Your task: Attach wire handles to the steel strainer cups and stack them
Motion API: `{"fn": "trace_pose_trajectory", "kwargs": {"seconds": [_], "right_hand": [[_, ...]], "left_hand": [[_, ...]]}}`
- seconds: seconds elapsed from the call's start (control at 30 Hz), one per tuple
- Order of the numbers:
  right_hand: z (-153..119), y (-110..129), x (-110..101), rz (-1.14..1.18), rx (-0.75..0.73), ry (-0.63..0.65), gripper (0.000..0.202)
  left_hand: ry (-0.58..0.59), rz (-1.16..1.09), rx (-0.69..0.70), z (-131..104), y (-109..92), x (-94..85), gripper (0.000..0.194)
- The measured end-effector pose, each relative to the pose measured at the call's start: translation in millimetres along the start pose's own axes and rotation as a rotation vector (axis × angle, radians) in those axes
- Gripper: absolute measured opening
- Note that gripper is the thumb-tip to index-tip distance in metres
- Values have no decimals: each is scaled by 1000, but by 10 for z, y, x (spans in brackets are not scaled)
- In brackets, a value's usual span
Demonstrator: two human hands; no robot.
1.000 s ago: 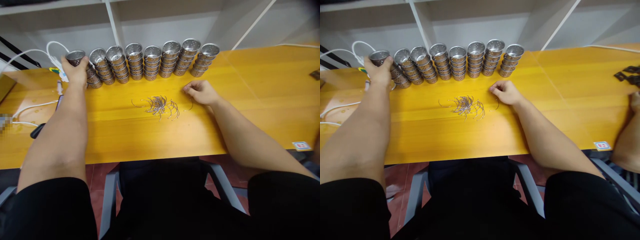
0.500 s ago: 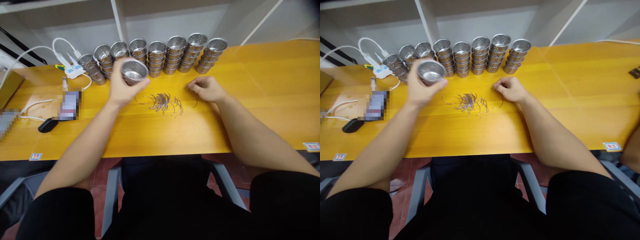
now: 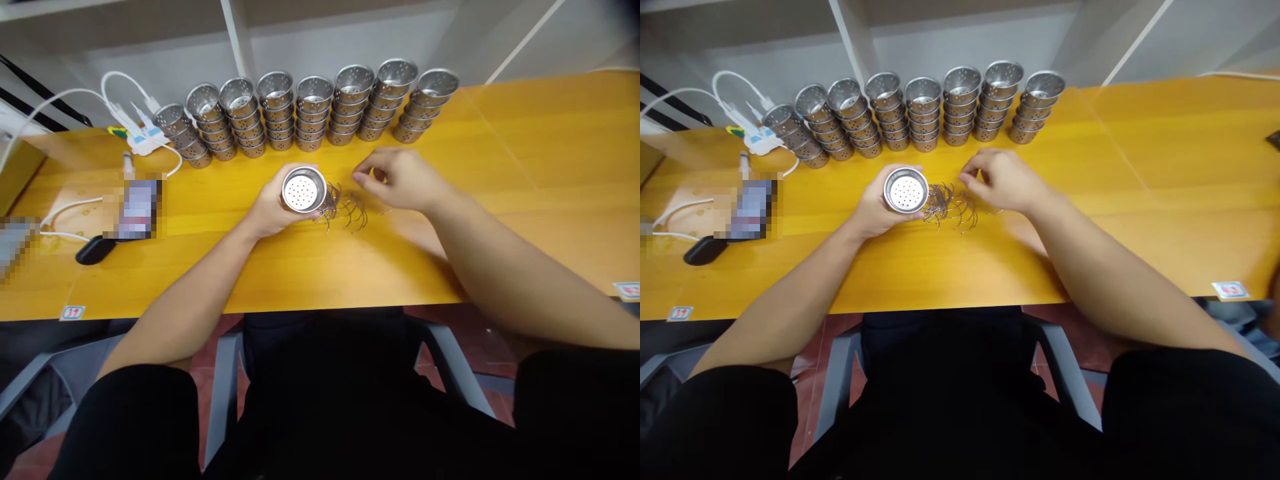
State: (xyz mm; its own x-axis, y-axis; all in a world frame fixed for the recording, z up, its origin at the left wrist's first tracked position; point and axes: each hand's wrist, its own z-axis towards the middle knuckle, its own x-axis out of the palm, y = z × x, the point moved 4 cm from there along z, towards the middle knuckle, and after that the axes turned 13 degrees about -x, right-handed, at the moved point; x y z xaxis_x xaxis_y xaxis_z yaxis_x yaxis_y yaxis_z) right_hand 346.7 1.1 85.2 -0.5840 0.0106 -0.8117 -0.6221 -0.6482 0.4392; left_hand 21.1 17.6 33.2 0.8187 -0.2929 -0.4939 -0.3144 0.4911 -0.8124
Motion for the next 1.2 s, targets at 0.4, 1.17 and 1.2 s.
{"fn": "trace_pose_trajectory", "kwargs": {"seconds": [0.4, 1.17, 1.2], "right_hand": [[376, 178, 614, 28, 34, 145, 11], [216, 220, 305, 529, 222, -180, 53], [224, 254, 302, 547, 231, -192, 52]], "left_hand": [[-177, 107, -93, -8, 58, -107, 122], [-113, 80, -78, -38, 84, -74, 123], [-110, 92, -82, -41, 73, -74, 123]]}}
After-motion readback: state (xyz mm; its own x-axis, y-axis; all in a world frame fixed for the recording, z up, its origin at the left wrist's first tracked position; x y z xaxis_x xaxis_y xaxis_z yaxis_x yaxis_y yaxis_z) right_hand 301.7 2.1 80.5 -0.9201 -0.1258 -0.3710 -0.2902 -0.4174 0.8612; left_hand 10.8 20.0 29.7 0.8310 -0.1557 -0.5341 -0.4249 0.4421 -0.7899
